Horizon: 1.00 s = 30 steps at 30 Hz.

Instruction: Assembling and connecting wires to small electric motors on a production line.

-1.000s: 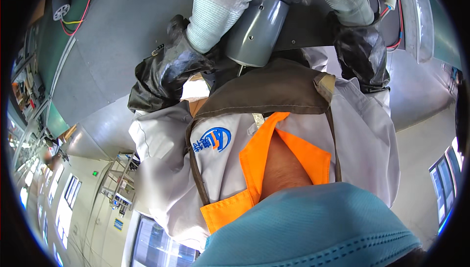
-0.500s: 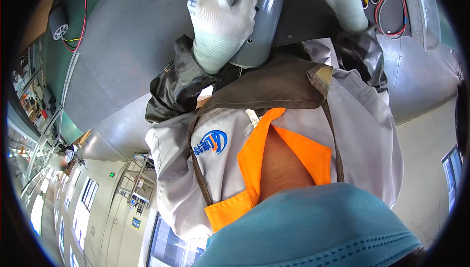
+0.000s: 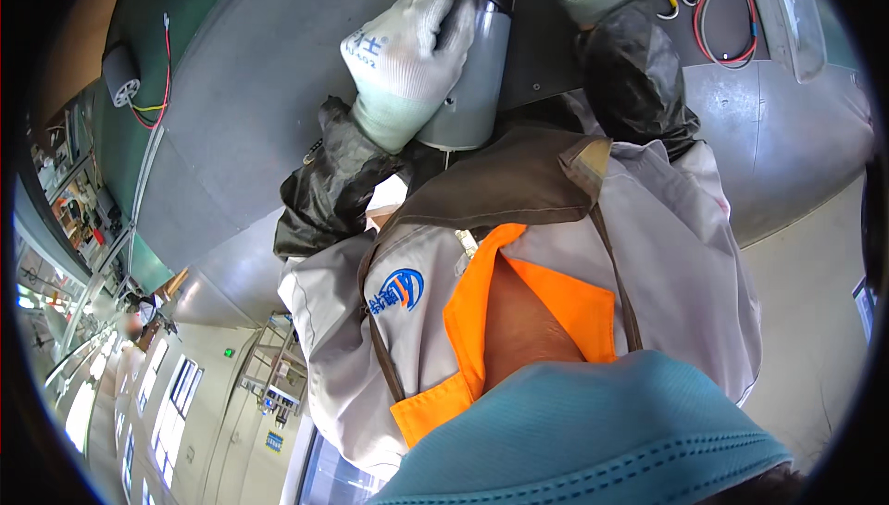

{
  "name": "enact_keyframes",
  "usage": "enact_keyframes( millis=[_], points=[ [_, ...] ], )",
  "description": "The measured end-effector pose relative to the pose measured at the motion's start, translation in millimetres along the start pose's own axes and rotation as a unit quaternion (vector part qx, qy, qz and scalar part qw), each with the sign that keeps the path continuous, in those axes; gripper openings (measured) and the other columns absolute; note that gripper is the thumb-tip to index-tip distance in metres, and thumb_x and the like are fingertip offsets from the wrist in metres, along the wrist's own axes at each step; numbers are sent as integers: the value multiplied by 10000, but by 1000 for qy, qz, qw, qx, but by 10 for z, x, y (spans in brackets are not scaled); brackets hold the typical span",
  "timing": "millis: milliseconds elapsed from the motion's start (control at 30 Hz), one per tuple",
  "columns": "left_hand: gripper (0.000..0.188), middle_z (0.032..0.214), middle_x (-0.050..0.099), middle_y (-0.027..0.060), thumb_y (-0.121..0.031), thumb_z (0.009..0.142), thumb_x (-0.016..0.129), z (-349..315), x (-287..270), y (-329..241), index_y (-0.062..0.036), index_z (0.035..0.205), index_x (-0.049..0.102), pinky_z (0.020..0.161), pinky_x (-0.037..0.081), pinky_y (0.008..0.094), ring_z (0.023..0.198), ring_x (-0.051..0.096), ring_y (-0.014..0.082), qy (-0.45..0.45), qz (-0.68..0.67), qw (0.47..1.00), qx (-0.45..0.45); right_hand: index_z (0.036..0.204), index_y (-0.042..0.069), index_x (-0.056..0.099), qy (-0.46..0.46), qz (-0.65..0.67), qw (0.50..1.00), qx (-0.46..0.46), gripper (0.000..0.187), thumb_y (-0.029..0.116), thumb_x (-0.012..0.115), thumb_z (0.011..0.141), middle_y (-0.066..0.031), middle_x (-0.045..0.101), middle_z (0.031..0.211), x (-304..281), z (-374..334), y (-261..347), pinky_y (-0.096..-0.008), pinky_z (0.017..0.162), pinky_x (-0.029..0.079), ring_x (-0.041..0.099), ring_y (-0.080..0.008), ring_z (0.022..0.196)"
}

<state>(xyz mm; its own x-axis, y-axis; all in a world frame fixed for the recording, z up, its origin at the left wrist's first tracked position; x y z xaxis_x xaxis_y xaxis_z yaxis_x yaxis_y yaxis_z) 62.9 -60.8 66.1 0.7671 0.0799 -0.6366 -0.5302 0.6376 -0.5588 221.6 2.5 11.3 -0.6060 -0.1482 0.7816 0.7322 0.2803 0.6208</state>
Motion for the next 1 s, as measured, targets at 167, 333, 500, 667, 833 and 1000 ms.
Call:
enact_keyframes(
  millis=[167, 333, 500, 667, 833, 1000],
  points=[
    [121, 672, 640, 12, -189, 845, 684, 52, -109, 45, -154, 961, 674, 485, 513, 370, 568, 670, 207, 160, 238, 953, 99, 1069, -9, 666, 108, -213, 970, 54, 234, 216, 607, 1036, -49, 677, 851, 415, -161, 43, -218, 476, 435, 596, -81, 567],
    [106, 651, 595, 8, -190, 881, 718, 59, -97, 54, -146, 952, 653, 508, 493, 362, 559, 636, 221, 237, 214, 930, 180, 1067, -25, 664, -30, -178, 977, 116, 200, 165, 653, 1006, -5, 615, 781, 381, -404, 131, -201, 488, 387, 495, -61, 520],
    [199, 655, 598, 36, -133, 874, 710, 60, -17, -35, -42, 1024, 615, 511, 480, 369, 556, 631, 245, 258, 145, 938, 182, 983, 14, 662, 90, -109, 975, -170, 200, 213, 658, 1007, 7, 594, 702, 611, 264, -141, -208, 488, 384, 494, -59, 517],
    [254, 763, 638, 59, -189, 886, 740, 78, -222, 16, -70, 1098, 665, 600, 518, 399, 663, 651, 279, 246, 232, 935, 105, 1060, -10, 716, -50, -535, 826, -170, 206, 173, 649, 993, -95, 733, 882, 546, 74, 439, -322, 757, 563, 711, -207, 802],
    [297, 924, 668, 117, -319, 904, 743, 402, -105, 92, -72, 1065, 710, 732, 535, 424, 851, 662, 324, 151, 43, 977, 146, 1268, 22, 631, -287, -867, 365, -182, 333, 104, 669, 947, -180, 699, 1018, -514, -1073, 807, -436, 887, 537, 677, -340, 980],
    [203, 936, 683, 69, -147, 941, 749, 521, 231, 356, 10, 1065, 713, 771, 526, 304, 830, 645, 192, 292, -283, 906, -116, 1455, 74, 528, -222, -833, 493, -115, 604, 36, 683, 873, -238, 606, 1268, -393, -1837, 497, -494, 992, 478, 587, -442, 1170]
  ],
)
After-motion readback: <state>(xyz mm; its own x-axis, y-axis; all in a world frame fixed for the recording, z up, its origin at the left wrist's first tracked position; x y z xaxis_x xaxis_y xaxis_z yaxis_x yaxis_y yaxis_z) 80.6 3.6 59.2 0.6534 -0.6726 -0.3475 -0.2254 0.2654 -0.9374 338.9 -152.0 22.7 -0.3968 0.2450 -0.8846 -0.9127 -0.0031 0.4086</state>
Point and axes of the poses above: each hand's wrist, its own z-axis towards the middle knuckle, its own x-axis out of the palm, y = z × x, the point moved 6 cm from there along z, towards the middle knuckle
